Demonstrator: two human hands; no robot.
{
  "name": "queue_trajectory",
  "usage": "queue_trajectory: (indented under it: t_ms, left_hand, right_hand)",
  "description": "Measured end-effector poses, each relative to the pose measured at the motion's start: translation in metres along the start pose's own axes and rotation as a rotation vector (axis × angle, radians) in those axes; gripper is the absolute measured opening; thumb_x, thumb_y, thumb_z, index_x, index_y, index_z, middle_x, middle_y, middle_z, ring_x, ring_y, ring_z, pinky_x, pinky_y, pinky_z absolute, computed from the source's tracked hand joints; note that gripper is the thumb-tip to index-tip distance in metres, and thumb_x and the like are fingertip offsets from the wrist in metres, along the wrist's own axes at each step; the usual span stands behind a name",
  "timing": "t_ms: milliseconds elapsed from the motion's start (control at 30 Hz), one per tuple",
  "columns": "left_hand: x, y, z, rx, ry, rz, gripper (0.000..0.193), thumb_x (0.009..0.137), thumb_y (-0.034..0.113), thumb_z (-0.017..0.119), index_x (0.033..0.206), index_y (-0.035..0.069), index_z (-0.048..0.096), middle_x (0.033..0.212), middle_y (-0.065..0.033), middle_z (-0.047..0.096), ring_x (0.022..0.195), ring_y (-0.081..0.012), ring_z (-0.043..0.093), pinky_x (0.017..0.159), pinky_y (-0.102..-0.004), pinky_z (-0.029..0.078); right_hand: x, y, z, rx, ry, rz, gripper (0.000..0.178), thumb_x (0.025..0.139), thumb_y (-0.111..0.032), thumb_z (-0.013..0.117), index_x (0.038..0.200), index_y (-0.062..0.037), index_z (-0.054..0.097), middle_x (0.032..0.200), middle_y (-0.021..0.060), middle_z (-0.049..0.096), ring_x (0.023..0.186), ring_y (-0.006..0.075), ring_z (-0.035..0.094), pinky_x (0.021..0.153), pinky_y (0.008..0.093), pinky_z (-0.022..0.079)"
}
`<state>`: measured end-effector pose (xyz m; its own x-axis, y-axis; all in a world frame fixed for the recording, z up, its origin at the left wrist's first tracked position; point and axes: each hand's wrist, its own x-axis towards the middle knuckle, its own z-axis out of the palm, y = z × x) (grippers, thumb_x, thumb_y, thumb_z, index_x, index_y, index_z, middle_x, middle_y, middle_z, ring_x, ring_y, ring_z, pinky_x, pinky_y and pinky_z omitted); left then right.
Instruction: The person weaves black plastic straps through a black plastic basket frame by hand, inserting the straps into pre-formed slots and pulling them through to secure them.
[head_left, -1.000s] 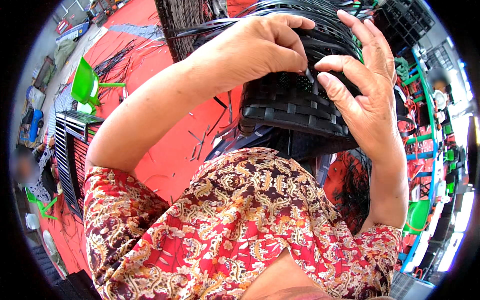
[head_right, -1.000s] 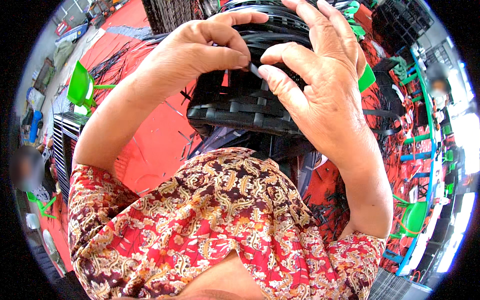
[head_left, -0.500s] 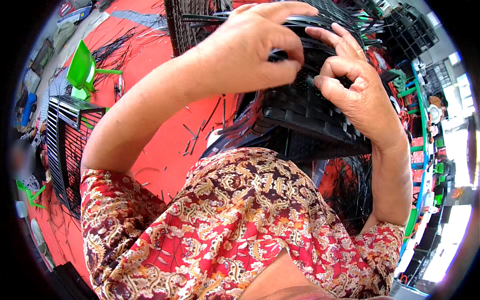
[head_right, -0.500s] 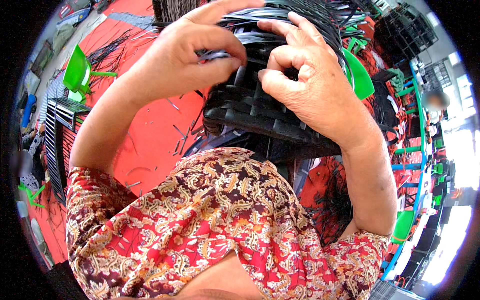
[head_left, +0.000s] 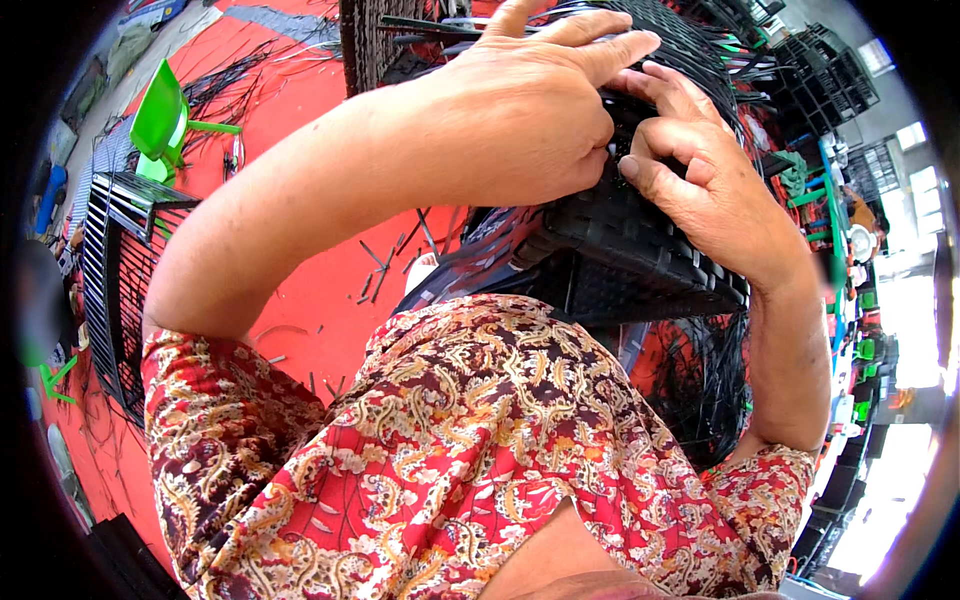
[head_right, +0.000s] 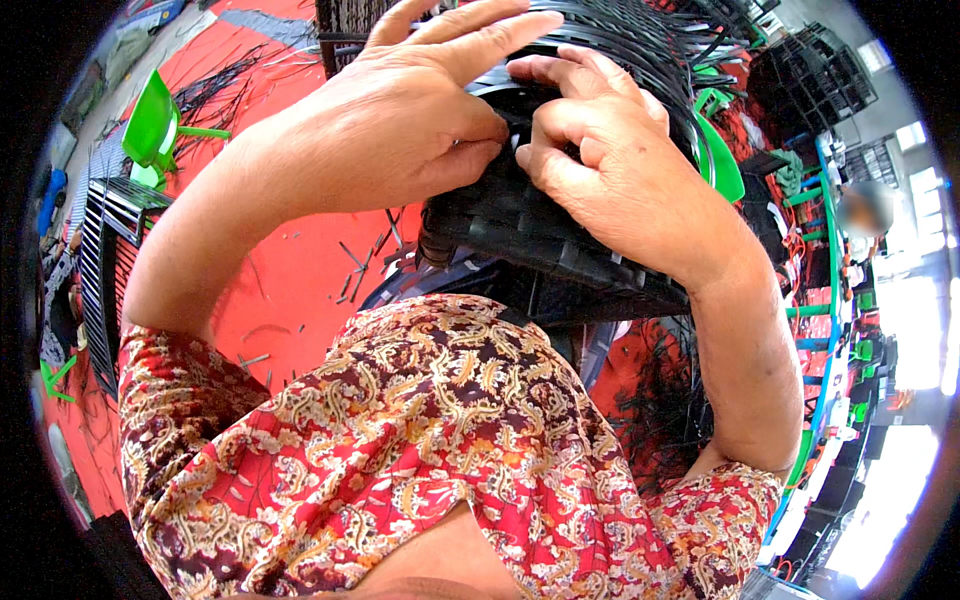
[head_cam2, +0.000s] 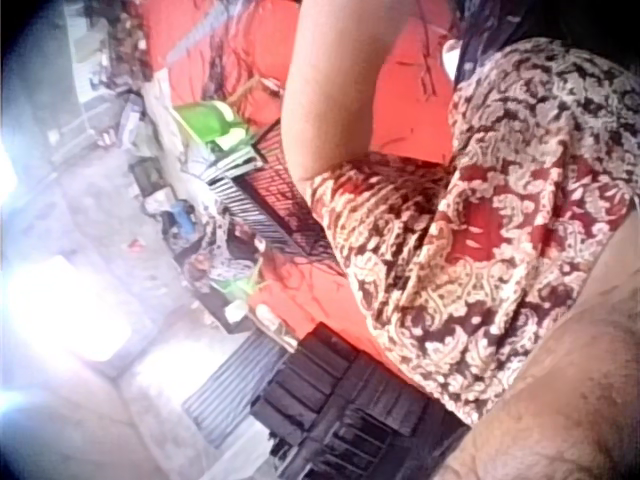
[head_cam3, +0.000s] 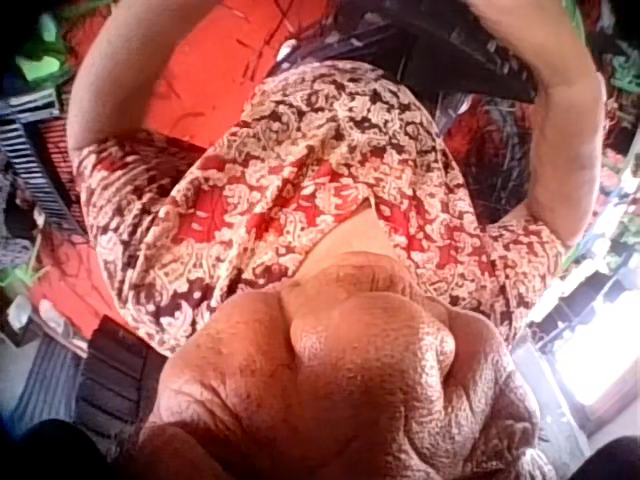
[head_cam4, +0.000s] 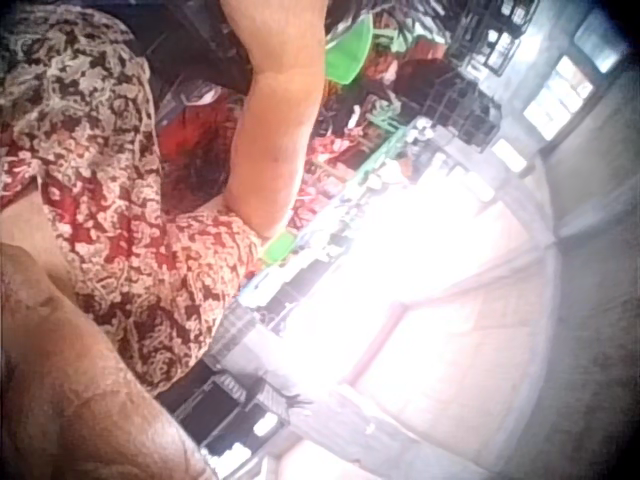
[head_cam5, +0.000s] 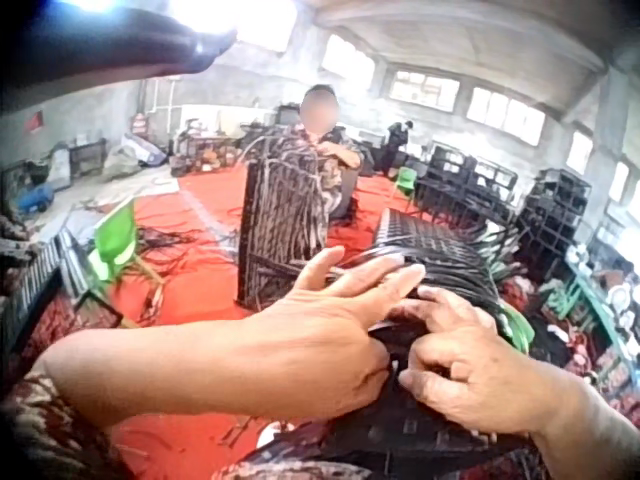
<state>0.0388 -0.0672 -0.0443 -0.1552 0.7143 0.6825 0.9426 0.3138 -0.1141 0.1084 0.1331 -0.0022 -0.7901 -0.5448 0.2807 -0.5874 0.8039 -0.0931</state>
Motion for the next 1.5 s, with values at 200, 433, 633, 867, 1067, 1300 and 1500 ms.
queue_trajectory:
  t_ms: [200, 433, 633, 867, 1067, 1300, 1500]
  left_hand:
    - [0.012, -0.024, 0.013, -0.792, -0.372, -0.374, 0.013, 0.079, 0.015, 0.064, 0.079, 0.004, 0.072, 0.126, -0.0139, 0.057, 0.129, -0.0239, 0.042, 0.107, -0.0369, 0.03]
    - [-0.005, -0.012, 0.019, -1.011, -0.104, -0.451, 0.011, 0.077, 0.012, 0.066, 0.08, 0.002, 0.07, 0.098, -0.0067, 0.067, 0.125, -0.0216, 0.043, 0.103, -0.0362, 0.032]
    - [-0.024, -0.016, -0.007, -0.914, 0.29, -0.377, 0.014, 0.074, 0.013, 0.064, 0.08, 0.003, 0.07, 0.119, -0.0213, 0.057, 0.126, -0.029, 0.044, 0.099, -0.0357, 0.038]
    - [-0.051, -0.004, 0.015, -0.929, 0.352, -0.436, 0.019, 0.08, 0.02, 0.07, 0.087, 0.003, 0.072, 0.128, -0.0178, 0.053, 0.123, -0.0259, 0.047, 0.1, -0.035, 0.037]
    - [-0.078, 0.028, 0.067, -0.861, 0.416, -0.531, 0.018, 0.083, 0.016, 0.071, 0.098, 0.007, 0.072, 0.141, -0.0182, 0.04, 0.131, -0.0276, 0.039, 0.106, -0.0372, 0.032]
    - [-0.069, 0.039, 0.083, -0.704, 0.587, -0.484, 0.02, 0.08, 0.011, 0.071, 0.099, 0.008, 0.072, 0.144, -0.0185, 0.037, 0.134, -0.0304, 0.034, 0.11, -0.0384, 0.026]
    - [-0.053, 0.045, 0.083, -0.908, 0.589, -0.494, 0.018, 0.079, 0.01, 0.071, 0.097, 0.008, 0.073, 0.143, -0.0193, 0.038, 0.135, -0.0308, 0.034, 0.11, -0.0389, 0.026]
  right_hand:
    - [0.0, 0.0, 0.005, -0.1, 0.036, -0.007, 0.016, 0.085, -0.02, 0.061, 0.084, -0.0044, 0.06, 0.135, 0.0133, 0.049, 0.133, 0.0349, 0.034, 0.107, 0.0467, 0.023]
    - [-0.001, -0.013, 0.005, -0.263, 0.13, 0.011, 0.012, 0.084, -0.02, 0.064, 0.082, -0.008, 0.061, 0.136, 0.0088, 0.05, 0.134, 0.0333, 0.032, 0.107, 0.048, 0.019]
    - [0.007, -0.036, -0.011, -0.374, 0.254, -0.078, 0.014, 0.087, -0.021, 0.063, 0.092, -0.0096, 0.07, 0.137, 0.0101, 0.051, 0.137, 0.0297, 0.031, 0.112, 0.0424, 0.019]
    - [0.026, -0.031, -0.002, 0.07, 0.005, -0.011, 0.022, 0.088, -0.021, 0.061, 0.072, -0.0056, 0.059, 0.138, 0.02, 0.047, 0.14, 0.0293, 0.025, 0.114, 0.0438, 0.01]
    - [0.026, -0.024, -0.001, 0.368, -0.084, 0.139, 0.024, 0.076, -0.018, 0.062, 0.06, -0.0086, 0.047, 0.139, 0.0214, 0.046, 0.142, 0.0297, 0.02, 0.114, 0.0426, 0.006]
    - [0.03, -0.025, 0.0, 0.333, -0.205, 0.188, 0.022, 0.07, -0.007, 0.054, 0.053, -0.006, 0.041, 0.133, 0.0198, 0.053, 0.143, 0.0297, 0.02, 0.114, 0.0406, 0.01]
    - [0.028, -0.024, -0.013, 0.272, -0.247, 0.16, 0.018, 0.069, -0.001, 0.051, 0.053, -0.0029, 0.041, 0.126, 0.0182, 0.059, 0.14, 0.0312, 0.027, 0.114, 0.0432, 0.015]
